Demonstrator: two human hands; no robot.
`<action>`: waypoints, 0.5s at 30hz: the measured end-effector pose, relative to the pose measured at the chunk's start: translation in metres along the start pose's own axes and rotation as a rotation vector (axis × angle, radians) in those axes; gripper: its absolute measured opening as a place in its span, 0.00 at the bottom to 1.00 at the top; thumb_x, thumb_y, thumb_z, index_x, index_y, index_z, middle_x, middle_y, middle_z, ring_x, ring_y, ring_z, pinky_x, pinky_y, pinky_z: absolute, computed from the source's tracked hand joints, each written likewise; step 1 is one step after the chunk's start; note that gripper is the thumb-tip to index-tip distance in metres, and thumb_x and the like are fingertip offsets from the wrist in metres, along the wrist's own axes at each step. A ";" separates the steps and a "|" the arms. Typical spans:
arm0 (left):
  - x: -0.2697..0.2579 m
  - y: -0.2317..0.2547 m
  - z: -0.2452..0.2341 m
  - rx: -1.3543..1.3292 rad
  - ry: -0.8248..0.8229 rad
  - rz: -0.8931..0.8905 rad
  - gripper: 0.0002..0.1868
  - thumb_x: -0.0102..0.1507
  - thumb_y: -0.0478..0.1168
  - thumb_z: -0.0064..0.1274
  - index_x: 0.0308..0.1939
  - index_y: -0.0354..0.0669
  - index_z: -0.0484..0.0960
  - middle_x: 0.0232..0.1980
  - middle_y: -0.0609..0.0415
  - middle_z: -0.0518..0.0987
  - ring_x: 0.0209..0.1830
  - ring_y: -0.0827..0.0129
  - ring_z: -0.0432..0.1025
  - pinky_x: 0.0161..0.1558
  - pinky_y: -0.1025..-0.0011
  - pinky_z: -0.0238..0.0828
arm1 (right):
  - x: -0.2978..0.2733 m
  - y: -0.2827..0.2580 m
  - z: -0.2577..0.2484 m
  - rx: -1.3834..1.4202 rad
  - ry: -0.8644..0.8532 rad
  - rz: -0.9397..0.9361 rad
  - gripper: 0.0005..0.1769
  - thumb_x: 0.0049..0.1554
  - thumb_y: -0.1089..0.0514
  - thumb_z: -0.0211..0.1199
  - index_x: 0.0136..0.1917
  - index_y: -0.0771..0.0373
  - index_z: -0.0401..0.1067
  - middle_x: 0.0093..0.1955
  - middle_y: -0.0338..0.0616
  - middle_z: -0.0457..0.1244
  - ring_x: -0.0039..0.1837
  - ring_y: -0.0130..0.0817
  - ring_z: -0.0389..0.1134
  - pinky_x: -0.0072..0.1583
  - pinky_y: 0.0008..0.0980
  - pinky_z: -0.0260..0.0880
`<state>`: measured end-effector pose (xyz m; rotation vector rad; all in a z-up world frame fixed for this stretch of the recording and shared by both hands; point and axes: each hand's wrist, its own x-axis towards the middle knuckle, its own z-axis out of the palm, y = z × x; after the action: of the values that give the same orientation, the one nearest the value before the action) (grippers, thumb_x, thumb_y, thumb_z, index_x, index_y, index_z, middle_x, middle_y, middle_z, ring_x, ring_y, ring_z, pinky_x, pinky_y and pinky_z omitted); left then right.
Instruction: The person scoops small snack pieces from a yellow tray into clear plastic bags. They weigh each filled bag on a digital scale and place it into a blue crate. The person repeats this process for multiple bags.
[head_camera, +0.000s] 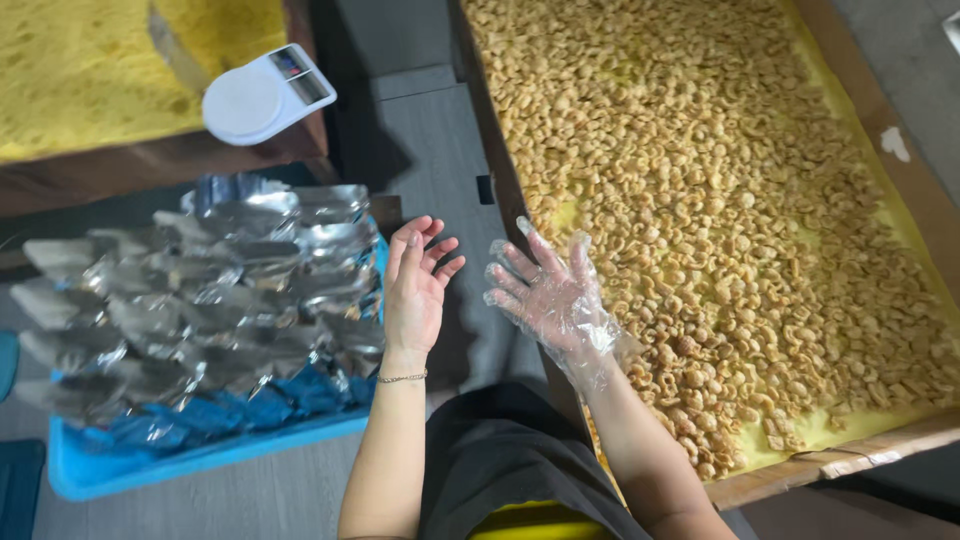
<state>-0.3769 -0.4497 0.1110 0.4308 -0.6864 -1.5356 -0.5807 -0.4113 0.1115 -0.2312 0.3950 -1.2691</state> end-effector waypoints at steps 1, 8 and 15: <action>0.011 -0.003 0.005 -0.001 -0.005 -0.002 0.20 0.72 0.48 0.48 0.63 0.42 0.70 0.63 0.52 0.71 0.57 0.67 0.70 0.58 0.64 0.72 | 0.006 -0.007 -0.002 -0.002 -0.024 -0.004 0.41 0.61 0.24 0.47 0.74 0.52 0.63 0.74 0.54 0.56 0.70 0.58 0.60 0.67 0.60 0.64; 0.096 -0.004 0.009 0.053 0.010 0.034 0.19 0.72 0.48 0.48 0.63 0.42 0.71 0.64 0.51 0.70 0.57 0.67 0.70 0.57 0.64 0.72 | 0.096 -0.044 -0.001 -0.031 -0.061 -0.005 0.40 0.61 0.25 0.47 0.76 0.49 0.60 0.77 0.53 0.54 0.71 0.56 0.59 0.67 0.56 0.65; 0.182 0.013 -0.030 -0.205 -0.069 0.204 0.19 0.79 0.51 0.41 0.45 0.37 0.72 0.38 0.55 0.72 0.39 0.66 0.71 0.51 0.62 0.74 | 0.210 -0.063 0.041 -0.105 -0.195 0.094 0.43 0.61 0.27 0.51 0.81 0.50 0.56 0.76 0.50 0.55 0.70 0.49 0.60 0.67 0.51 0.66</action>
<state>-0.3647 -0.6339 0.1216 0.1493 -0.5998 -1.4142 -0.5684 -0.6321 0.1395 -0.4176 0.3016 -1.1236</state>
